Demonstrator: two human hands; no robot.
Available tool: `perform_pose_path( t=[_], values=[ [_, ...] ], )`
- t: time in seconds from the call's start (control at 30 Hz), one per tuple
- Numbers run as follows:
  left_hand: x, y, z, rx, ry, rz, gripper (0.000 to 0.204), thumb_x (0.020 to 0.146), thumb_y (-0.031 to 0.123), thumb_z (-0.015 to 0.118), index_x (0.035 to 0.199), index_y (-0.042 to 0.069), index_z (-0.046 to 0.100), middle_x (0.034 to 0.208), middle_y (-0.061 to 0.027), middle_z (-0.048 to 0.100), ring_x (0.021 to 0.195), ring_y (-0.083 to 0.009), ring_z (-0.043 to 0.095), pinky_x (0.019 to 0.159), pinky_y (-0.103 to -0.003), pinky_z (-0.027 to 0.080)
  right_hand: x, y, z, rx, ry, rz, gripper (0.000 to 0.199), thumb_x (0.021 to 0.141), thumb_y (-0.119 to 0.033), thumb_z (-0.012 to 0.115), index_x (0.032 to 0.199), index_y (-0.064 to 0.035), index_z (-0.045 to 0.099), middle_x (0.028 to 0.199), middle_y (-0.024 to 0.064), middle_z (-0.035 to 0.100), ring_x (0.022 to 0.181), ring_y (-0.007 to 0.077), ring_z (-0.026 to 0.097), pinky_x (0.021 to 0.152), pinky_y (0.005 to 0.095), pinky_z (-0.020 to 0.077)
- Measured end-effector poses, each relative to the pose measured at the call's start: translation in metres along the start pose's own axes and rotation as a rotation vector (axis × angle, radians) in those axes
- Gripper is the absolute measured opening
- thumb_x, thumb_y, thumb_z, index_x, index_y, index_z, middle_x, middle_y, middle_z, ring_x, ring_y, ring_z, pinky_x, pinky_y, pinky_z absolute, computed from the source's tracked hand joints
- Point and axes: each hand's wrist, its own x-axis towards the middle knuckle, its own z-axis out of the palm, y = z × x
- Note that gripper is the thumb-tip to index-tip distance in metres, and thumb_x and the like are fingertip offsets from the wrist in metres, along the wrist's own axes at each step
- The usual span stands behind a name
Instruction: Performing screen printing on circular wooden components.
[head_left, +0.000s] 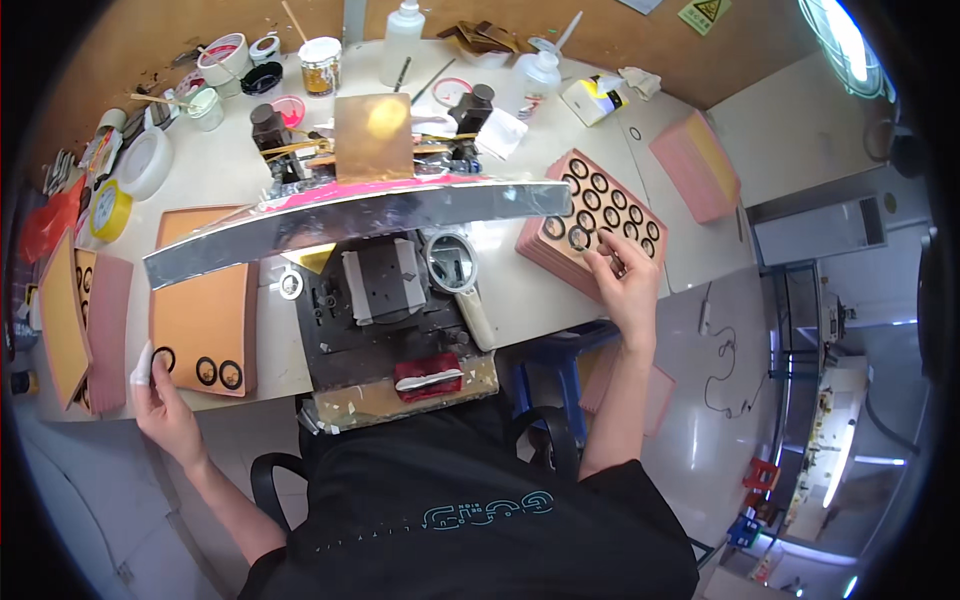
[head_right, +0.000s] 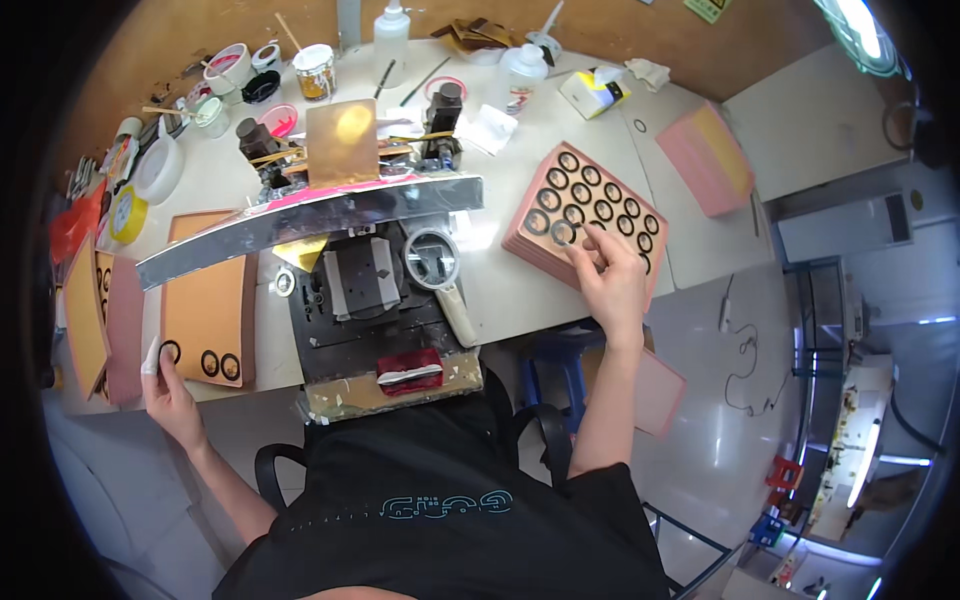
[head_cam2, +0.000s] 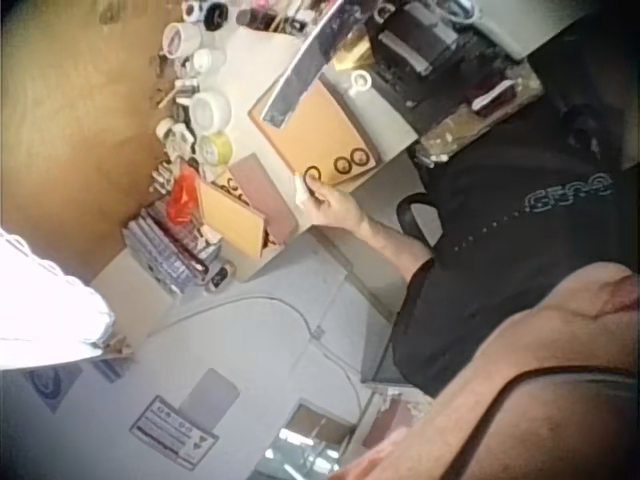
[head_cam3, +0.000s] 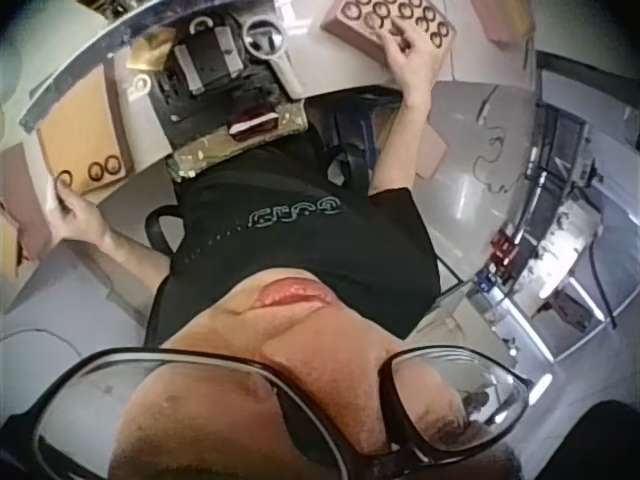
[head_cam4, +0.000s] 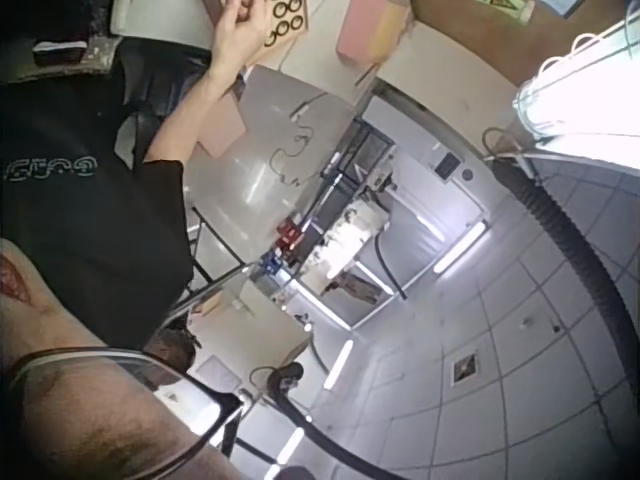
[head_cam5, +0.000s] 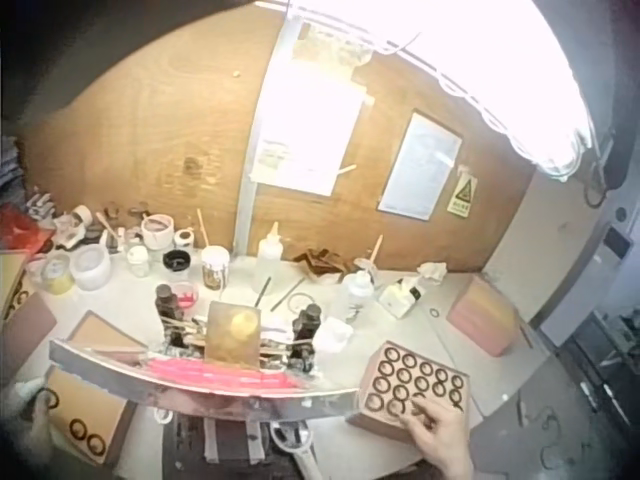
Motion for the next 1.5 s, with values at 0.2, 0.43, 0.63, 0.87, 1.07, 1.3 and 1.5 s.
perform_pose_path(
  t=[0.2,0.43,0.63,0.87,1.07,1.3,1.5],
  values=[
    [-0.005,0.050,0.079,-0.233,-0.173,0.155,0.022,0.102,0.001,0.062,0.123,0.000,0.070,0.114,-0.0087,0.073,0.100,-0.0197,0.069,0.091,-0.031,0.054,0.003,0.013,0.008,-0.100,-0.035,-0.057,0.036,0.085,-0.009,0.082,0.117,0.0039,0.075,0.094,0.0104,0.072,0.072,0.0156,0.064,0.065,0.0285,0.0518],
    [-0.010,0.130,0.163,-0.366,-0.397,0.621,0.023,0.086,0.002,0.074,0.109,0.005,0.073,0.119,-0.0083,0.070,0.108,-0.0295,0.066,0.091,-0.039,0.053,-0.041,-0.049,0.032,0.162,0.060,-0.101,0.042,0.088,-0.011,0.084,0.127,0.0003,0.073,0.089,0.0025,0.068,0.066,0.0082,0.049,0.061,0.0214,0.0421],
    [-0.031,0.130,0.153,-0.120,-0.496,0.694,0.027,0.089,0.008,0.076,0.115,0.007,0.073,0.140,-0.0082,0.065,0.138,-0.0361,0.056,0.109,-0.047,0.048,-0.081,0.020,0.106,0.215,0.106,0.079,0.030,0.090,-0.013,0.083,0.116,-0.0001,0.077,0.083,0.0023,0.070,0.068,0.0096,0.056,0.061,0.0211,0.0459],
    [-0.031,0.137,0.142,-0.004,-0.557,0.688,0.032,0.089,0.013,0.076,0.120,0.006,0.071,0.147,-0.0098,0.061,0.147,-0.0387,0.049,0.118,-0.050,0.042,-0.083,0.017,0.117,0.125,0.161,-0.023,0.020,0.092,-0.013,0.081,0.106,0.0010,0.079,0.084,0.0049,0.073,0.067,0.0115,0.058,0.061,0.0229,0.0478],
    [-0.032,0.139,0.136,0.075,-0.603,0.707,0.039,0.089,0.017,0.076,0.125,0.004,0.067,0.150,-0.0120,0.058,0.149,-0.0395,0.046,0.122,-0.052,0.037,-0.084,0.016,0.117,0.058,0.160,-0.053,0.016,0.094,-0.012,0.078,0.103,0.0017,0.078,0.085,0.0072,0.074,0.066,0.0132,0.059,0.060,0.0250,0.0486],
    [-0.029,0.137,0.132,0.107,-0.653,0.734,0.042,0.089,0.020,0.077,0.126,0.004,0.066,0.152,-0.0135,0.057,0.150,-0.0393,0.044,0.124,-0.054,0.033,-0.083,0.014,0.117,0.019,0.174,-0.100,0.014,0.095,-0.010,0.076,0.101,0.0015,0.078,0.082,0.0067,0.073,0.065,0.0138,0.057,0.061,0.0258,0.0480],
    [-0.023,0.135,0.132,0.075,-0.709,0.742,0.044,0.088,0.022,0.078,0.126,0.005,0.066,0.152,-0.0144,0.056,0.151,-0.0388,0.043,0.125,-0.055,0.032,-0.084,0.013,0.116,0.009,0.164,-0.077,0.013,0.095,-0.010,0.076,0.101,0.0016,0.078,0.081,0.0062,0.071,0.065,0.0138,0.056,0.061,0.0261,0.0478]
  ],
)
